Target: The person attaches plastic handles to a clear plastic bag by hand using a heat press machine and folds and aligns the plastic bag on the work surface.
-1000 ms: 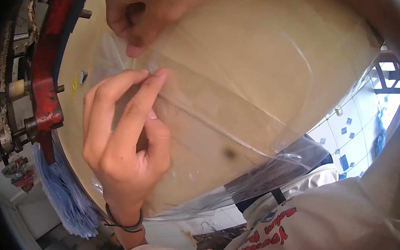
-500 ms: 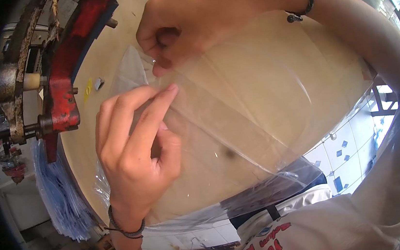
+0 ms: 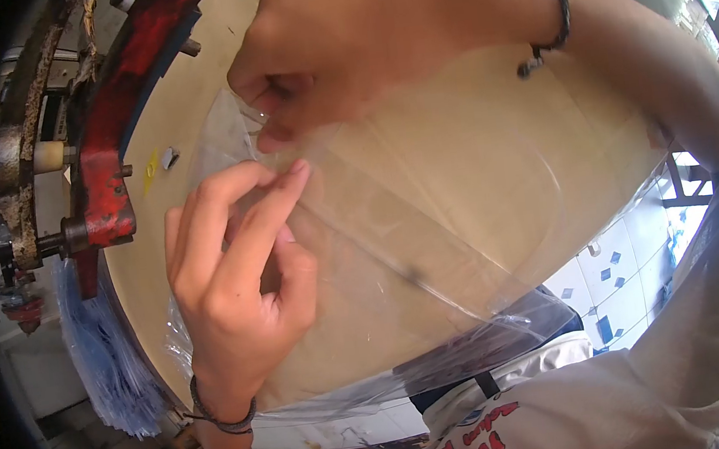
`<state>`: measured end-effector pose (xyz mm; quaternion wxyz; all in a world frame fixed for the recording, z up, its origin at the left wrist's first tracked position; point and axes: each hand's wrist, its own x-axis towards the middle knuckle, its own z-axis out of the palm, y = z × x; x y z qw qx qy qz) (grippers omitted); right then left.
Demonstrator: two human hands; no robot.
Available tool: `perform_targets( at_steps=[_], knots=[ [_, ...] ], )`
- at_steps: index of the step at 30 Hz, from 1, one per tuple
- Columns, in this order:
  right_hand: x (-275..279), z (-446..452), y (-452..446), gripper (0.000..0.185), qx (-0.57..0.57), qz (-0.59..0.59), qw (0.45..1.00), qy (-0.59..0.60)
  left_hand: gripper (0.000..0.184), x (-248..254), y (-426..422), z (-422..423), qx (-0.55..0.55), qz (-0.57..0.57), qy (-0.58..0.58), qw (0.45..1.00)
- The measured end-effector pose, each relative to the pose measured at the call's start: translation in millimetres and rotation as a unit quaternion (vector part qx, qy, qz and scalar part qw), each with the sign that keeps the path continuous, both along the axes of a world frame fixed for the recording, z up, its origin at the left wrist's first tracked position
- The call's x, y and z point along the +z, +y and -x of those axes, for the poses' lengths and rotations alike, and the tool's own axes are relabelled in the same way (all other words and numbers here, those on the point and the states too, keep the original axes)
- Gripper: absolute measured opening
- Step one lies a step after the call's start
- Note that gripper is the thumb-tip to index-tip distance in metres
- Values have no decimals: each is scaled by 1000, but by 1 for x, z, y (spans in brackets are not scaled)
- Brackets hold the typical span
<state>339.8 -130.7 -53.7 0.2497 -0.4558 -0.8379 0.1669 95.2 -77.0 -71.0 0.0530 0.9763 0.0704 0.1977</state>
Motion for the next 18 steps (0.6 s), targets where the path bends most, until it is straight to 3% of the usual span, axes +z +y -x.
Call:
perform_targets(
  at_steps=[4, 10, 13, 18],
  knots=[
    [3, 9, -4, 28, -24, -69, 995, -67, 47, 2, 1, 1, 5, 1, -1, 1000],
    [11, 13, -15, 24, -62, -51, 993, -87, 47, 1, 0, -1, 6, 27, 0, 1000],
    [11, 26, -21, 24, -109, -56, 979, -161, 46, -2, 1, -1, -2, 47, -5, 999],
    [-24, 29, -6, 22, -147, -104, 972, -152, 44, 4, 1, -1, -6, 44, 14, 999]
  ],
)
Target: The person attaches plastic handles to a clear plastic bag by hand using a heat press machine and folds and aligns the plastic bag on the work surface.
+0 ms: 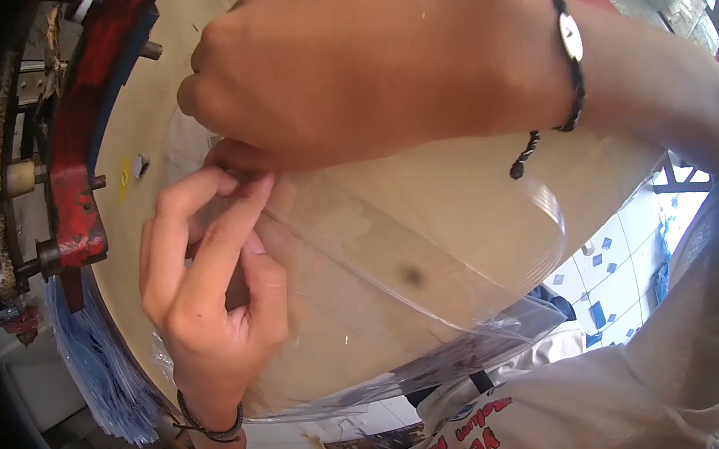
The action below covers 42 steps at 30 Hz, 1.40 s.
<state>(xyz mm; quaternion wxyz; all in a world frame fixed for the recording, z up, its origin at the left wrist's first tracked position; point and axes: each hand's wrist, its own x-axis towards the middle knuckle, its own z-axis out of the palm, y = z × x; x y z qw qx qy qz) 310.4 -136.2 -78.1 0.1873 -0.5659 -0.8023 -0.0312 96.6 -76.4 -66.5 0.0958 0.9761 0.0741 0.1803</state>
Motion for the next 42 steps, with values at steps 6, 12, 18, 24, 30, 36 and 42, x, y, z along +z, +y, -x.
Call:
perform_targets(
  at_steps=[6, 12, 18, 24, 30, 36, 42],
  knots=[
    [-16, 7, -1, 16, -23, -111, 993, -28, 40, 2, 0, 1, 6, 15, 7, 1000],
    [-16, 14, -7, 16, -30, -133, 989, -54, 44, -6, 8, 0, -6, -18, -24, 1000],
    [-8, 19, -11, 19, -66, -107, 990, -61, 41, -1, 6, 0, 7, -29, -3, 1000],
    [-6, 23, -19, 18, -89, -103, 986, -93, 39, 3, 4, -1, -5, -21, 3, 1000],
    [-6, 23, -19, 18, -89, -77, 990, -78, 39, 3, 5, 0, -6, -18, 15, 1000],
    [-7, 23, -19, 17, -94, -78, 989, -86, 39, 1, 5, 0, -7, -20, 7, 1000],
    [-7, 23, -19, 20, -72, -66, 993, -64, 37, 1, 5, 1, -6, -12, 12, 1000]
  ],
)
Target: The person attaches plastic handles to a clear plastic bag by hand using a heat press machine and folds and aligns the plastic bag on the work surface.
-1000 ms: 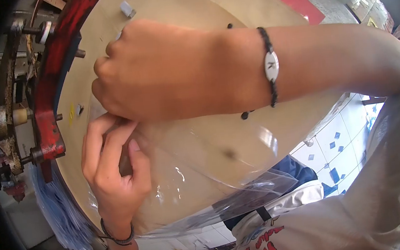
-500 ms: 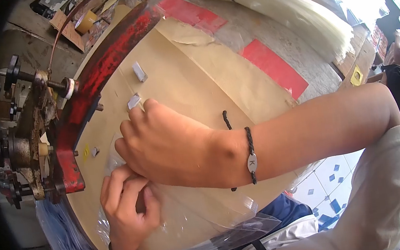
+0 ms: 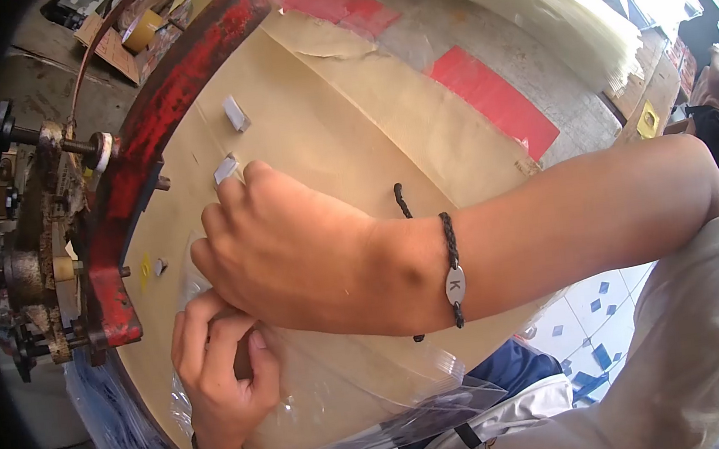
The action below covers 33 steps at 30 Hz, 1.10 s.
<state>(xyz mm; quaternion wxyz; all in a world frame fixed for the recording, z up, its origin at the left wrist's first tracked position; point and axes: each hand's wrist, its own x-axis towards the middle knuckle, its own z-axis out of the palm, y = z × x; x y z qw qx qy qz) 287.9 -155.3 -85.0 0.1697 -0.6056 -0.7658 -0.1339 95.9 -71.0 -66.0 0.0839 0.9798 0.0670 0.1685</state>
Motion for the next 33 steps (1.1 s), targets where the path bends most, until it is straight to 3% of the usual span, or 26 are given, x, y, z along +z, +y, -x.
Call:
perform_targets(
  at_steps=[11, 14, 33],
  knots=[
    [5, 3, -4, 22, -23, 24, 999, -4, 31, -1, 2, -3, -6, -17, -8, 1000],
    [7, 5, -6, 23, -25, 23, 999, -9, 18, 6, -4, 3, 29, 18, 48, 998],
    [-6, 1, 8, 21, 48, 15, 991, 123, 27, -1, 4, 0, -36, -5, -43, 998]
  ],
)
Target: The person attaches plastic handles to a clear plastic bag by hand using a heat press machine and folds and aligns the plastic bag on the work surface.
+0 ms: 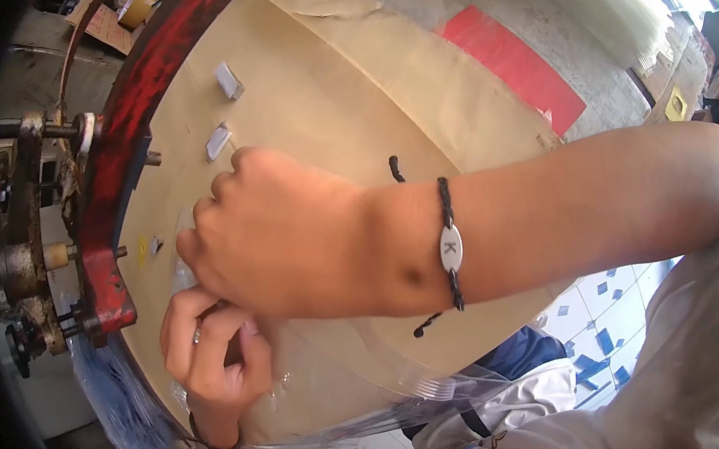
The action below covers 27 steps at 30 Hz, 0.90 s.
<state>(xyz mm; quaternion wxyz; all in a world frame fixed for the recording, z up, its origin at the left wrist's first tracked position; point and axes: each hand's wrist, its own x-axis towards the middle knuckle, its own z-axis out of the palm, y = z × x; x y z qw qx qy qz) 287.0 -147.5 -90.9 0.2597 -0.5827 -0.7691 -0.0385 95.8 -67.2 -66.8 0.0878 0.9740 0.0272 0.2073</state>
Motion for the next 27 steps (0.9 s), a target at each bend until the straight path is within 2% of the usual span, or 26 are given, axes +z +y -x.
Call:
perform_targets(
  at_steps=[5, 8, 11, 12, 14, 16, 18, 19, 22, 24, 27],
  knots=[
    [0, -3, 1, 15, 12, 3, 1000, -17, 24, 5, -3, -6, -44, -22, -43, 998],
    [1, 0, 0, 15, 23, 10, 999, -29, 18, -2, -6, -5, -81, -75, -62, 992],
    [5, 5, 1, 15, 25, 27, 998, -56, 23, 12, -15, -9, -114, -122, -79, 983],
    [2, 5, 1, 14, 34, 17, 999, -32, 24, 16, -18, -9, -126, -134, -78, 980],
    [-4, 6, 6, 13, 56, -4, 998, 20, 35, 25, -29, -30, -74, -108, -67, 989],
    [-25, -8, 4, 14, 93, -87, 992, -4, 41, 32, -36, -59, -33, -55, -49, 997],
    [-35, -10, 8, 14, 113, -118, 987, 6, 46, 29, -38, -68, -31, -54, -27, 998],
    [-37, -9, 9, 14, 114, -107, 987, 31, 49, 25, -36, -70, -31, -53, -15, 998],
    [-30, -11, 7, 13, 114, -36, 988, 94, 47, 8, -24, -68, -63, -42, -94, 993],
    [-22, -6, 8, 16, 91, 35, 995, 14, 38, 9, -20, -63, -92, 13, -110, 990],
    [-10, -7, 8, 14, 90, 94, 991, 39, 40, 2, -10, -59, -133, 33, -138, 981]
  ],
)
